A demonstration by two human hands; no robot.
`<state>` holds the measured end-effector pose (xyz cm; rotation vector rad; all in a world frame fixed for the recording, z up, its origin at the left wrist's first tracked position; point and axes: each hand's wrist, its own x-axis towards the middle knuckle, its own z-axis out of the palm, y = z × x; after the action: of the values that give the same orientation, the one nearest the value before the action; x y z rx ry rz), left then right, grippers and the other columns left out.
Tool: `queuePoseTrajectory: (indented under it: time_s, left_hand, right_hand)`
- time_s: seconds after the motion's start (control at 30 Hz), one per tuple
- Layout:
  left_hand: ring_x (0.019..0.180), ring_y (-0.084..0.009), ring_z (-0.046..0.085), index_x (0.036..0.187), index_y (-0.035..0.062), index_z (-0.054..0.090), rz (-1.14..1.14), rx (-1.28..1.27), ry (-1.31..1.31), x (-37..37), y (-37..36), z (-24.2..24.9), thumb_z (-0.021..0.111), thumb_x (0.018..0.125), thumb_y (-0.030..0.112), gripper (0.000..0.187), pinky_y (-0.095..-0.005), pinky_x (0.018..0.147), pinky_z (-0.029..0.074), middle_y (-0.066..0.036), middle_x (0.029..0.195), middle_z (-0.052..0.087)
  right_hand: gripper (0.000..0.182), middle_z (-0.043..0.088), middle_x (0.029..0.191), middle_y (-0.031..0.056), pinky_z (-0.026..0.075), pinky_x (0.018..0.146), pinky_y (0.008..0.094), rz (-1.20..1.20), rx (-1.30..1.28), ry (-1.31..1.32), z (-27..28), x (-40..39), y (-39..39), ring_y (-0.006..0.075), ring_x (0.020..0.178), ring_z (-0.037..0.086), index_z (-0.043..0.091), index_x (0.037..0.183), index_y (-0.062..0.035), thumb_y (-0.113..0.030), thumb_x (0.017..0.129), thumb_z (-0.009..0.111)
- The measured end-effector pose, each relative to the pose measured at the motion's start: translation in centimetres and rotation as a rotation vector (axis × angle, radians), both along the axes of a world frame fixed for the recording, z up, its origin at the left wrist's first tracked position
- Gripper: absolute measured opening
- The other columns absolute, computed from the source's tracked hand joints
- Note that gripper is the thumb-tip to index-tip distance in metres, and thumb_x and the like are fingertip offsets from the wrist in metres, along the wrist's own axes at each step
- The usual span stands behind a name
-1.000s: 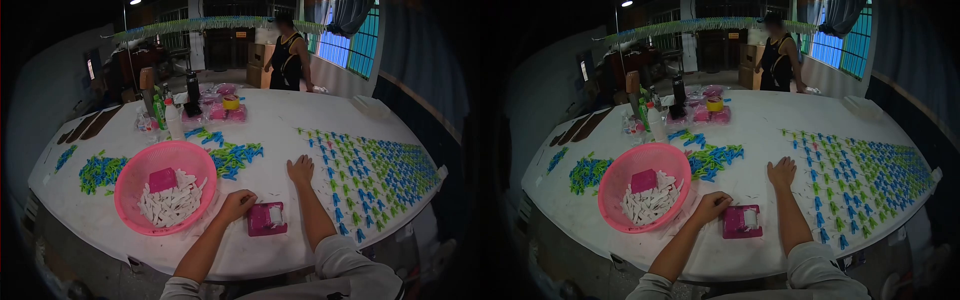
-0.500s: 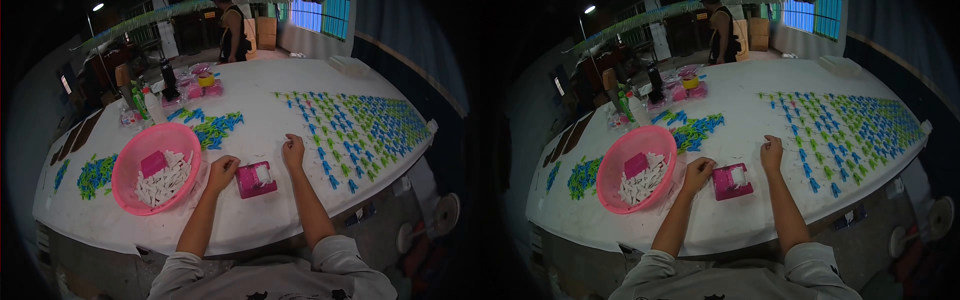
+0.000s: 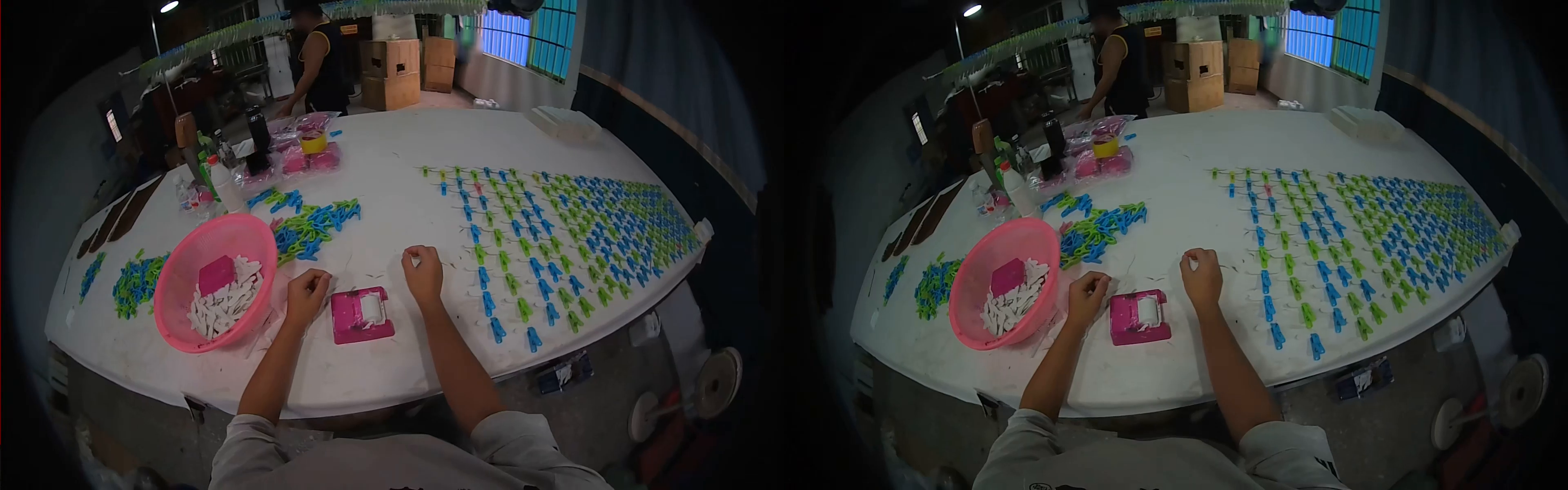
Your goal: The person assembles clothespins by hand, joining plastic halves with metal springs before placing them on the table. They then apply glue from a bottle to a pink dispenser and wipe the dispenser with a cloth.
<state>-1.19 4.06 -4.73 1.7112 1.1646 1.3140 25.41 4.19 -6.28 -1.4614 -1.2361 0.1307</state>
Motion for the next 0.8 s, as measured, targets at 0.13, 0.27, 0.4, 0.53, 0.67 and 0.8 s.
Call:
queuePoseTrajectory:
  time_s: [0.13, 0.27, 0.4, 0.53, 0.67, 0.8]
  left_hand:
    - [0.062, -0.0049, 0.047, 0.09, -0.0017, 0.068, 0.149, 0.123, 0.074, 0.3, -0.9, 0.5, 0.066, 0.092, 0.012, 0.014, -0.0229, 0.057, 0.039, 0.002, 0.067, 0.056]
    - [0.055, -0.0092, 0.049, 0.091, -0.0008, 0.068, 0.261, 0.257, 0.185, 0.5, -1.3, 0.6, 0.068, 0.091, 0.013, 0.014, -0.0263, 0.053, 0.04, -0.004, 0.062, 0.056]
    - [0.052, -0.0143, 0.053, 0.091, 0.0001, 0.068, 0.318, 0.294, 0.205, 0.4, -1.5, 0.7, 0.068, 0.09, 0.014, 0.014, -0.0293, 0.052, 0.042, -0.009, 0.062, 0.059]
    - [0.053, -0.0159, 0.057, 0.091, 0.0, 0.068, 0.257, 0.283, 0.223, 0.5, -1.7, 0.6, 0.068, 0.09, 0.015, 0.015, -0.0293, 0.052, 0.044, -0.009, 0.063, 0.061]
    - [0.054, -0.0065, 0.049, 0.093, -0.0013, 0.069, 0.169, 0.214, 0.198, 0.2, -2.0, 1.0, 0.069, 0.091, 0.014, 0.015, -0.025, 0.051, 0.04, -0.003, 0.061, 0.057]
    - [0.057, -0.0043, 0.045, 0.092, -0.0013, 0.069, 0.169, 0.062, -0.094, -0.7, -1.0, -0.3, 0.069, 0.091, 0.013, 0.015, -0.0229, 0.052, 0.036, 0.003, 0.062, 0.053]
  right_hand:
    - [0.015, 0.063, 0.095, 0.0095, 0.052, 0.073, 0.0401, -0.019, -0.084, -0.061, 0.3, -0.5, 0.1, 0.0293, 0.085, 0.064, 0.069, 0.092, -0.0087, -0.022, 0.087, 0.066]
    - [0.016, 0.064, 0.094, 0.0096, 0.052, 0.073, 0.0398, 0.039, -0.147, -0.077, 0.9, -0.6, -0.1, 0.0294, 0.085, 0.064, 0.069, 0.091, -0.0082, -0.023, 0.088, 0.065]
    - [0.017, 0.064, 0.093, 0.0092, 0.052, 0.073, 0.0402, 0.029, -0.161, -0.055, 1.0, -0.9, -0.3, 0.0298, 0.084, 0.064, 0.07, 0.089, -0.0083, -0.024, 0.088, 0.063]
    - [0.017, 0.064, 0.092, 0.0094, 0.051, 0.073, 0.0408, -0.004, -0.178, -0.093, 0.7, -0.9, 0.1, 0.03, 0.084, 0.064, 0.07, 0.09, -0.0087, -0.025, 0.088, 0.063]
    - [0.017, 0.064, 0.09, 0.0099, 0.051, 0.073, 0.0411, -0.037, -0.206, -0.066, 0.7, -0.7, 0.1, 0.0298, 0.083, 0.065, 0.069, 0.088, -0.0086, -0.025, 0.088, 0.063]
    - [0.016, 0.065, 0.088, 0.0091, 0.051, 0.072, 0.0412, -0.027, -0.182, -0.079, 0.6, -0.9, 0.2, 0.0291, 0.081, 0.065, 0.068, 0.086, -0.0078, -0.023, 0.087, 0.065]
